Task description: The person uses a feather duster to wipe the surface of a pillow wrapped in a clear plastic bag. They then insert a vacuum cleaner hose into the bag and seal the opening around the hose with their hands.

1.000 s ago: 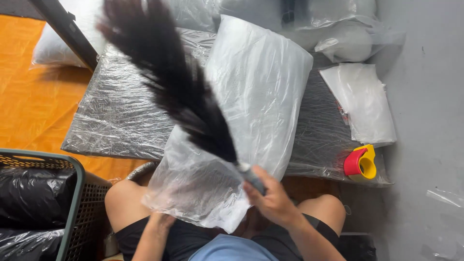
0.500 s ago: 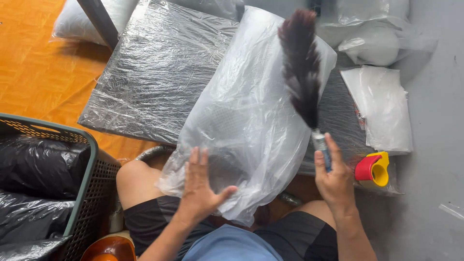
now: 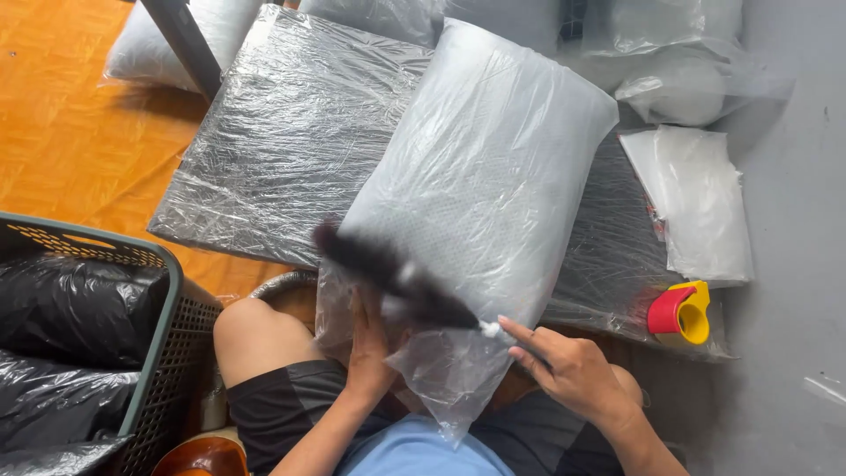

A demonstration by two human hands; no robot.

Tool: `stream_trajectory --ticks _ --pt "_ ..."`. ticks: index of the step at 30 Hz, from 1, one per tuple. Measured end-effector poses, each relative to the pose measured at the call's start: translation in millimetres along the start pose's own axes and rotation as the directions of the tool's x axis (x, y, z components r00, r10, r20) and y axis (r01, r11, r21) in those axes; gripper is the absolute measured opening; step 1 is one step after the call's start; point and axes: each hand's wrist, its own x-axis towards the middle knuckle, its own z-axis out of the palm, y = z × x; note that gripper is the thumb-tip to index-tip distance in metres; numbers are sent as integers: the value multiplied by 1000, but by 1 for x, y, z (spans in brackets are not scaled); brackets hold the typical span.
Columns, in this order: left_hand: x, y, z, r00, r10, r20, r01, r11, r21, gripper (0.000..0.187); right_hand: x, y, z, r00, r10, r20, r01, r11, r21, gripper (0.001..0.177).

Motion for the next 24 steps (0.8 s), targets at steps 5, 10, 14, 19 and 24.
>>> stream_trajectory --ticks 5,10,14,19,24 --pt "4 8 -38 898 -256 358 309 946 -100 98 -5 11 -2 837 546 -34 -526 821 223 52" --pt "39 0 -107 910 -228 347 332 901 -279 64 -27 21 27 947 236 -218 -215 970 116 52" --pt "71 54 -135 980 -196 -8 191 962 -197 46 -29 75 52 898 198 -394 -191 980 58 43" --pt "73 115 -68 968 227 103 -232 972 33 122 7 171 72 520 794 -315 -716 606 347 51" --pt "72 88 5 944 319 80 -328 901 283 140 28 162 91 526 765 -370 -649 643 406 54"
